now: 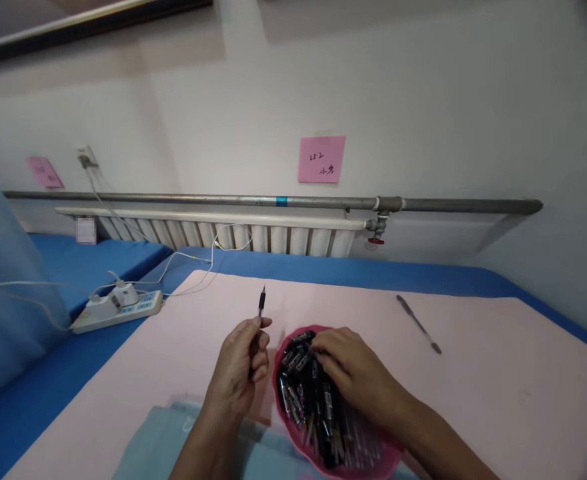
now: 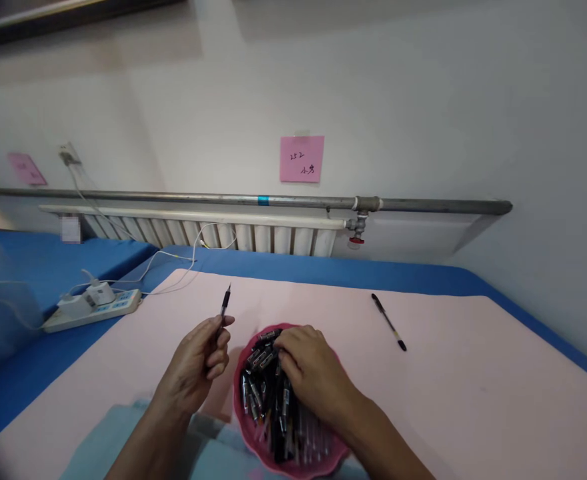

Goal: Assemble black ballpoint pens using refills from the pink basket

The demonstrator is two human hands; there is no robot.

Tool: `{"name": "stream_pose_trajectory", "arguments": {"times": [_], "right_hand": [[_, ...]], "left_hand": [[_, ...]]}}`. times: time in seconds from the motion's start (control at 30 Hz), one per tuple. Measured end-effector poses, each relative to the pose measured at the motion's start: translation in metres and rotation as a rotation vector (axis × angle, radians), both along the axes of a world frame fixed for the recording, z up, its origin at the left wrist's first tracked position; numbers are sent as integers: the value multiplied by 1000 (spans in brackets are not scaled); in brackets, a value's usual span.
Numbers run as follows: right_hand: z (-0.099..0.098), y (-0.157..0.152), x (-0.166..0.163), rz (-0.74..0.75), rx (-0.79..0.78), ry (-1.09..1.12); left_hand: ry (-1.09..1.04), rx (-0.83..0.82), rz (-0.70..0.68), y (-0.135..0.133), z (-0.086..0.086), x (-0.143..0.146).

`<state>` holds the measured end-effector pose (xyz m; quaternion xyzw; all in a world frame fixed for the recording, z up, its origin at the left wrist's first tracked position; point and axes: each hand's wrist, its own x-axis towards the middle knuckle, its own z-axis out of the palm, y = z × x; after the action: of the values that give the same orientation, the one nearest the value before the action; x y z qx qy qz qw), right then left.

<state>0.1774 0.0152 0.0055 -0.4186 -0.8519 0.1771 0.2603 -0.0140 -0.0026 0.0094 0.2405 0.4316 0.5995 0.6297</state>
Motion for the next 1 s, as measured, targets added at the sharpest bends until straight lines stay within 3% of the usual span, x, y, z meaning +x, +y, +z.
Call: {"name": "stream_pose_trajectory", "arguments": {"times": [0.17,0.5,1.0], "right_hand": [[-3,-6,-18,78,75,-112],[-3,-3,-53,-18,117,-362],[-10,-6,-73,-209,75,-402]], "left_hand": [[6,-10,19,3,-4,0],[4,-4,15,2,-2,2],[1,34,12,0,1,0]]}}
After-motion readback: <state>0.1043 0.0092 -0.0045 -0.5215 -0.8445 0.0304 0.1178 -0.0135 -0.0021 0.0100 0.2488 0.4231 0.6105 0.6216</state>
